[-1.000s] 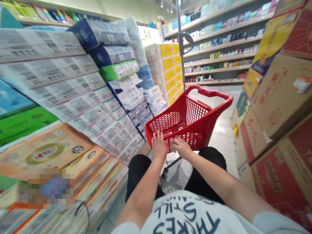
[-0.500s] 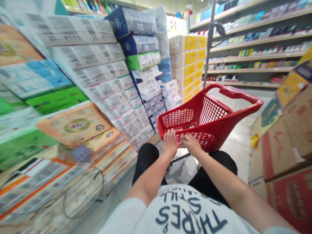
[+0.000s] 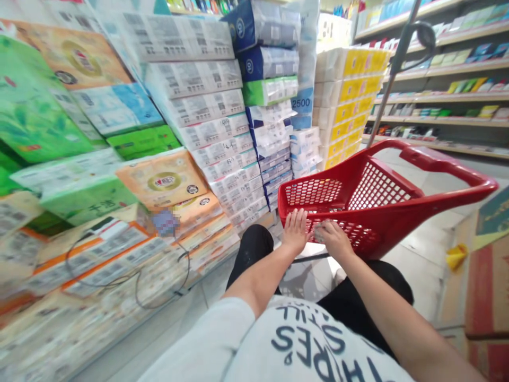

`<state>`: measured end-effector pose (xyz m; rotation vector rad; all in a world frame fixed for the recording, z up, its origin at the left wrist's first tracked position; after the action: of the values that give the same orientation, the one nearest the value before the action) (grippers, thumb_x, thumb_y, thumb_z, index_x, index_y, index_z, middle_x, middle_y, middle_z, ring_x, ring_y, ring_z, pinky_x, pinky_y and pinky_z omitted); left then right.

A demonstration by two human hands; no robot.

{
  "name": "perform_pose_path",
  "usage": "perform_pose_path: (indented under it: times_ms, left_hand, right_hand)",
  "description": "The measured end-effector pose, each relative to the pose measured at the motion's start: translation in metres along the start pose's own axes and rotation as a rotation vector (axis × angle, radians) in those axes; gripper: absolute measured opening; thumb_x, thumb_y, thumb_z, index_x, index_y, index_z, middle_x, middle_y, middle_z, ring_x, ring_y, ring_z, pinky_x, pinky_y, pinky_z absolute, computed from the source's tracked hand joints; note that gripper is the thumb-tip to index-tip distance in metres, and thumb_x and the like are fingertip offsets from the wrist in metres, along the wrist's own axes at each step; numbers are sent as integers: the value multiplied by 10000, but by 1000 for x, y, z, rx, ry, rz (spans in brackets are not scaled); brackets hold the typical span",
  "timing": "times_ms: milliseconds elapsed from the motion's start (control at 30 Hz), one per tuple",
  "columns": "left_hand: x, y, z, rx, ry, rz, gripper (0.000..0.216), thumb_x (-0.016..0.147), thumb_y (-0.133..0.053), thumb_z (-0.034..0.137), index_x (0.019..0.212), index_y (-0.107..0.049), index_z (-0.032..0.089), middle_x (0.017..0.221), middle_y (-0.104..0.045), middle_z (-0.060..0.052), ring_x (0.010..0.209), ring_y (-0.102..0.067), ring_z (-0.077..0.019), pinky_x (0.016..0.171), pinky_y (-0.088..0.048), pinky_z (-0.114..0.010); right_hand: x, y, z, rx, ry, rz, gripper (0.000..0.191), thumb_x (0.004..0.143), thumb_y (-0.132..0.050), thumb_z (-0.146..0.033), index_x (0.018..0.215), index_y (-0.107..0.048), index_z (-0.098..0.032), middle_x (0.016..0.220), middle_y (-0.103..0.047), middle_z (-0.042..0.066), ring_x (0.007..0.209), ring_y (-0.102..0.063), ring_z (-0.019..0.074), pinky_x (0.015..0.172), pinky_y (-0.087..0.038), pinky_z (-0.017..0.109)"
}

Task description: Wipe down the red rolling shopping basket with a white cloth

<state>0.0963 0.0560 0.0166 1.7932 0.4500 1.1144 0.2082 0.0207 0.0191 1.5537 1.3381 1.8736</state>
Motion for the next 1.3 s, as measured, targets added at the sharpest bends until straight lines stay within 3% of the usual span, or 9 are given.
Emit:
perform_pose_path:
  times_ms: [100, 300, 567, 700, 833, 900, 967, 1133, 1300]
  left_hand:
    - [1, 1, 0, -6, 11, -15, 737, 906, -441, 495, 1478, -219, 87, 1544, -248, -142, 1442, -161, -289, 1168, -208, -498]
    - [1, 5, 2, -7, 7, -38, 715, 918, -406, 468, 1480, -210, 71, 1553, -228, -131, 1441, -159, -294, 1178, -183, -477]
    - [3, 4, 2, -44, 29, -23, 719, 909, -447, 443, 1477, -211, 70, 1544, -245, -144, 1438, -171, -293, 1178, -171, -490]
    - [4, 2, 1, -56, 33, -24, 691, 912, -436, 426, 1478, -220, 93, 1545, -251, -124, 1443, -154, -286, 1183, -148, -486]
    - [8, 2, -5, -81, 23, -22, 653, 905, -453, 358, 1472, -241, 111, 1535, -280, -120, 1448, -137, -275, 1182, -155, -474]
    - [13, 2, -10, -86, 24, -22, 656, 899, -466, 335, 1469, -238, 103, 1531, -285, -131, 1451, -125, -269, 1180, -166, -468]
    - [19, 1, -13, -84, -6, -38, 671, 893, -482, 331, 1468, -231, 94, 1528, -287, -136, 1452, -117, -267, 1179, -173, -464]
    - [37, -3, -21, -74, -48, -72, 719, 867, -538, 338, 1462, -231, 79, 1520, -300, -144, 1450, -119, -283, 1178, -174, -467]
    - [53, -11, -26, -85, -25, -36, 748, 834, -584, 307, 1452, -234, 70, 1508, -313, -159, 1446, -130, -300, 1176, -175, -485]
  right_hand:
    - [5, 6, -2, -30, -12, 46, 346, 850, -471, -93, 1112, -672, -196, 1097, -597, 112, 1053, -464, 261, 932, -399, 378]
    - [-2, 0, -5, -98, -55, -52, 274, 851, -499, -115, 1016, -695, -210, 994, -627, 113, 1039, -462, 290, 906, -367, 431]
    - [-10, 1, 1, -16, -18, 96, 323, 904, -442, -124, 1132, -660, -193, 1154, -586, 112, 1111, -459, 248, 963, -416, 372]
    - [-15, -11, 10, -21, 5, 19, 280, 896, -479, -138, 1081, -677, -208, 1176, -575, 107, 1093, -463, 250, 909, -449, 355]
    - [7, -12, 4, -5, 57, -79, 222, 906, -501, -169, 1019, -689, -205, 1050, -608, 101, 973, -480, 233, 822, -451, 336]
    - [23, -5, -7, 23, 197, -51, 253, 943, -447, -188, 1047, -677, -191, 1049, -607, 99, 972, -479, 221, 870, -429, 351]
    - [33, 3, -4, 12, 226, 31, 268, 957, -426, -193, 1086, -661, -175, 1073, -603, 102, 1004, -475, 217, 894, -415, 354]
    - [30, -9, 18, -60, 148, 70, 180, 927, -516, -210, 957, -692, -180, 998, -633, 86, 946, -494, 212, 790, -433, 320]
    - [29, -15, 38, -36, -12, 111, 205, 933, -510, -222, 1044, -678, -187, 1115, -615, 105, 1052, -484, 227, 893, -425, 346]
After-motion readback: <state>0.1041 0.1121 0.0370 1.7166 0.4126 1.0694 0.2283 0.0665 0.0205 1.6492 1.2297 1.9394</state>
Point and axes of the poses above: each hand's wrist, its own x-axis towards the middle knuckle, its own y-axis out of the back of the hand, z = x × y, the point moved 8 cm from there along x, towards the middle knuckle
